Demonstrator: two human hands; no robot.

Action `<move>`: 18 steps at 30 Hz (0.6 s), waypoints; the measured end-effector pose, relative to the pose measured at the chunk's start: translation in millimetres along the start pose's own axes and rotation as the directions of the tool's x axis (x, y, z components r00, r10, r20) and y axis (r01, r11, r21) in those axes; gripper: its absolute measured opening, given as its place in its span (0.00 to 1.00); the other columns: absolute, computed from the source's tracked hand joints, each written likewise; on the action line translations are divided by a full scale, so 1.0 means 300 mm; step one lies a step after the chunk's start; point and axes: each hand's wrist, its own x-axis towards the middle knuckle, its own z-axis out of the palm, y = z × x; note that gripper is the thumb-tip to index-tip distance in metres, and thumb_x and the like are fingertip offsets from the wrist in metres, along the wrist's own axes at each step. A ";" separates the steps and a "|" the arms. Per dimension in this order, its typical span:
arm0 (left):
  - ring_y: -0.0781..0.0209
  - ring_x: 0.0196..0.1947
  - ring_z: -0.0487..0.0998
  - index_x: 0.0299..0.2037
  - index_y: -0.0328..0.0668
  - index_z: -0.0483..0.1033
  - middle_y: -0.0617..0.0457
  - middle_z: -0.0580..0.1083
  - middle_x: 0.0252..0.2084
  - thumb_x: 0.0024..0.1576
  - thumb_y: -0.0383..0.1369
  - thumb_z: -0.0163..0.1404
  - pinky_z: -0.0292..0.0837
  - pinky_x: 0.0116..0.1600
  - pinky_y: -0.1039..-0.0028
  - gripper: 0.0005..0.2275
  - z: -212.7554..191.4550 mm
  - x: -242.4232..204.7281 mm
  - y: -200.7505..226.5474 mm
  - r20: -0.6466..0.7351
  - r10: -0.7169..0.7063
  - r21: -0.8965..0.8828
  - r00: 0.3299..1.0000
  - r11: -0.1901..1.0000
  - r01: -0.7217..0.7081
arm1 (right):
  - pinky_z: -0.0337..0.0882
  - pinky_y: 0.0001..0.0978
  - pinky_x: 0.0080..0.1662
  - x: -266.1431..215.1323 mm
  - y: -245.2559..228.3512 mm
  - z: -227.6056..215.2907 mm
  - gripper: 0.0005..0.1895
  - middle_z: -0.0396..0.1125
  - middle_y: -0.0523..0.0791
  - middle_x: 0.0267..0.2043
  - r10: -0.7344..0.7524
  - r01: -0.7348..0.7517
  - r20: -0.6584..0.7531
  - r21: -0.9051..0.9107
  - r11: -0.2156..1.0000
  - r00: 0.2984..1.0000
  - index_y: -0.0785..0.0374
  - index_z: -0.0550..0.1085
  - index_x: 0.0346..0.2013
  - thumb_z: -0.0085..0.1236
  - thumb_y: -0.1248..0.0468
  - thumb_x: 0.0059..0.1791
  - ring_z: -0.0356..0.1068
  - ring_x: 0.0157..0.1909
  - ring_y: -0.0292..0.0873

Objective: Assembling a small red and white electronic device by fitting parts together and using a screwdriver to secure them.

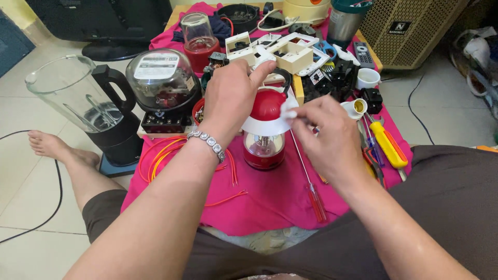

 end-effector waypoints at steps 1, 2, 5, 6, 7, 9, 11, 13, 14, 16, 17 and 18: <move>0.39 0.34 0.83 0.28 0.45 0.78 0.43 0.75 0.24 0.60 0.63 0.41 0.77 0.39 0.54 0.29 -0.007 -0.003 0.010 0.002 -0.001 0.000 1.000 1.000 0.001 | 0.72 0.44 0.43 -0.008 -0.002 0.005 0.08 0.72 0.49 0.36 0.002 -0.002 0.001 0.000 1.000 1.000 0.60 0.83 0.40 0.63 0.70 0.47 0.74 0.38 0.54; 0.37 0.36 0.82 0.29 0.43 0.79 0.41 0.75 0.25 0.60 0.61 0.41 0.76 0.41 0.52 0.29 -0.015 -0.007 0.021 0.018 -0.013 -0.003 1.000 1.000 0.013 | 0.72 0.40 0.44 -0.016 -0.003 0.009 0.07 0.72 0.45 0.37 -0.012 0.012 -0.001 0.007 1.000 1.000 0.55 0.83 0.39 0.64 0.68 0.48 0.75 0.39 0.50; 0.35 0.38 0.82 0.31 0.39 0.79 0.38 0.76 0.27 0.61 0.59 0.42 0.76 0.42 0.51 0.28 -0.015 -0.005 0.036 0.033 -0.033 -0.014 0.999 0.999 0.034 | 0.72 0.40 0.46 -0.012 0.033 0.014 0.07 0.73 0.44 0.38 -0.029 0.029 0.002 0.024 0.999 1.000 0.53 0.83 0.40 0.65 0.68 0.49 0.74 0.41 0.49; 0.35 0.38 0.82 0.32 0.37 0.79 0.37 0.76 0.27 0.61 0.59 0.42 0.77 0.42 0.51 0.29 -0.012 -0.001 0.039 0.031 -0.041 -0.022 0.999 0.999 0.042 | 0.72 0.43 0.46 -0.005 0.052 0.014 0.07 0.73 0.47 0.39 -0.033 0.032 0.006 0.032 0.999 0.999 0.55 0.83 0.40 0.65 0.68 0.49 0.74 0.41 0.52; 0.35 0.38 0.82 0.32 0.37 0.79 0.37 0.76 0.27 0.61 0.59 0.42 0.77 0.42 0.51 0.29 -0.014 -0.005 0.040 0.031 -0.041 -0.022 0.999 0.999 0.042 | 0.72 0.43 0.46 0.010 0.088 0.021 0.07 0.73 0.47 0.39 -0.033 0.033 0.006 0.033 0.999 0.999 0.55 0.83 0.40 0.65 0.68 0.49 0.74 0.41 0.52; 0.36 0.38 0.82 0.35 0.36 0.80 0.37 0.76 0.29 0.62 0.57 0.43 0.77 0.43 0.52 0.27 -0.019 -0.012 0.045 0.027 -0.028 -0.037 0.999 0.999 0.029 | 0.72 0.43 0.46 0.040 0.160 0.033 0.04 0.73 0.47 0.39 0.003 -0.003 0.004 -0.002 1.000 1.000 0.56 0.83 0.40 0.65 0.66 0.51 0.74 0.41 0.52; 0.34 0.41 0.82 0.38 0.34 0.79 0.35 0.77 0.32 0.58 0.56 0.49 0.76 0.45 0.49 0.27 -0.032 -0.013 0.050 0.079 -0.031 -0.042 0.996 0.999 0.034 | 0.71 0.44 0.45 0.082 0.200 0.044 0.04 0.74 0.47 0.40 0.017 -0.016 0.023 -0.023 1.000 1.000 0.56 0.83 0.41 0.65 0.64 0.51 0.74 0.41 0.52; 0.31 0.44 0.81 0.41 0.32 0.78 0.33 0.77 0.35 0.55 0.56 0.54 0.75 0.47 0.46 0.28 -0.040 -0.014 0.056 0.133 -0.034 -0.044 0.991 0.998 0.041 | 0.71 0.45 0.44 0.119 0.231 0.062 0.05 0.74 0.47 0.40 0.033 -0.031 0.041 -0.041 0.999 0.999 0.55 0.82 0.41 0.65 0.62 0.52 0.74 0.42 0.53; 0.32 0.48 0.80 0.47 0.32 0.78 0.34 0.78 0.40 0.56 0.55 0.52 0.74 0.51 0.47 0.27 -0.040 -0.014 0.058 0.188 -0.058 -0.032 0.981 0.997 0.065 | 0.71 0.43 0.45 0.136 0.242 0.076 0.05 0.73 0.46 0.38 0.052 -0.050 0.047 -0.025 0.998 0.998 0.53 0.83 0.41 0.64 0.62 0.51 0.74 0.41 0.52; 0.33 0.53 0.78 0.53 0.32 0.77 0.35 0.79 0.45 0.57 0.53 0.50 0.73 0.55 0.48 0.28 -0.033 -0.005 0.050 0.239 -0.084 -0.017 0.967 0.996 0.090 | 0.71 0.41 0.46 0.164 0.263 0.103 0.05 0.72 0.45 0.36 0.068 -0.068 0.054 -0.008 0.998 0.996 0.52 0.83 0.41 0.64 0.62 0.51 0.74 0.40 0.50; 0.35 0.52 0.79 0.53 0.35 0.78 0.36 0.79 0.44 0.57 0.53 0.49 0.74 0.54 0.48 0.27 -0.023 0.004 0.043 0.242 -0.117 -0.001 0.963 0.993 0.121 | 0.71 0.41 0.46 0.173 0.274 0.114 0.05 0.72 0.45 0.36 0.078 -0.077 0.056 -0.019 0.997 0.995 0.51 0.83 0.41 0.64 0.61 0.51 0.74 0.41 0.51; 0.36 0.52 0.79 0.52 0.38 0.79 0.38 0.79 0.44 0.58 0.54 0.48 0.74 0.53 0.48 0.26 -0.012 0.013 0.036 0.244 -0.150 0.015 0.958 0.988 0.151 | 0.71 0.41 0.45 0.182 0.286 0.123 0.05 0.72 0.45 0.37 0.087 -0.086 0.058 -0.030 0.996 0.994 0.50 0.83 0.40 0.64 0.60 0.51 0.74 0.42 0.51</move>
